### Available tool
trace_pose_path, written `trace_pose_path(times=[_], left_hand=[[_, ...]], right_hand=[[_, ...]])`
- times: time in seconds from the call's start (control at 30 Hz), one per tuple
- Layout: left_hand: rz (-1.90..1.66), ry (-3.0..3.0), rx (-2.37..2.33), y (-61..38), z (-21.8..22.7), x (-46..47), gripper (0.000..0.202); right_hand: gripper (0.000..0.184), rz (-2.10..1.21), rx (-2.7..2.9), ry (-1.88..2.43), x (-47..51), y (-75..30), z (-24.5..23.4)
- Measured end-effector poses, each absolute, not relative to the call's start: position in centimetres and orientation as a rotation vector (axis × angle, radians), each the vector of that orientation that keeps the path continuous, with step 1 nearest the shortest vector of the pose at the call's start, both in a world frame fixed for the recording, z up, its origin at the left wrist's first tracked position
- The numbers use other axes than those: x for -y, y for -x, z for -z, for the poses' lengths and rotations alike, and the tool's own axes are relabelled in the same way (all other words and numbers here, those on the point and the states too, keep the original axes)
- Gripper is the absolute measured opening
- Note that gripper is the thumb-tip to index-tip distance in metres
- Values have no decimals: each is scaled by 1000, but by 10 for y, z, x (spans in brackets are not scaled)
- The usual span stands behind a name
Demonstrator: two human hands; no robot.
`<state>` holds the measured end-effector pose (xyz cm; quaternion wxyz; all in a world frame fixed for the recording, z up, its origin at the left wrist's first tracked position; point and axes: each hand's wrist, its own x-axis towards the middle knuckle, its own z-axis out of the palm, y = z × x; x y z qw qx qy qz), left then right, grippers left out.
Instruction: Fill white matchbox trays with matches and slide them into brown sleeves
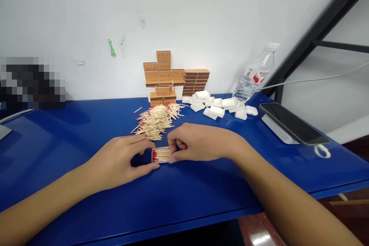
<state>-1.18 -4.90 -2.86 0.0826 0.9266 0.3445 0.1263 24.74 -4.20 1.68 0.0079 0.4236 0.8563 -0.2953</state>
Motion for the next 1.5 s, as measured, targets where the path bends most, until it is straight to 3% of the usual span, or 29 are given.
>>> trace_pose_path(times=[0.23, 0.4, 0.5, 0.67, 0.93, 1.13, 1.5], left_hand=[[-358, -2763, -1030, 12, 29, 48, 29], [-364, -2769, -1024, 11, 29, 48, 29], [-364, -2767, -1022, 11, 28, 48, 28], [-364, -2760, -1037, 11, 28, 49, 28], [-361, -2776, -1021, 11, 30, 49, 28], [-369, -2799, -1012, 11, 29, 49, 29], [-341, -2772, -1024, 11, 27, 50, 29]], right_hand=[[30, 908, -2764, -1321, 44, -240, -13], [17, 1034, -2757, -1164, 49, -241, -23], [20, 1163, -2613, -1032, 52, -240, -24], [3, 1089, -2554, -1050, 56, -235, -19], [11, 1178, -2721, -1173, 56, -231, -23], [14, 932, -2867, -1339, 54, -227, -20], [14, 864, -2833, -1281, 55, -229, -18]])
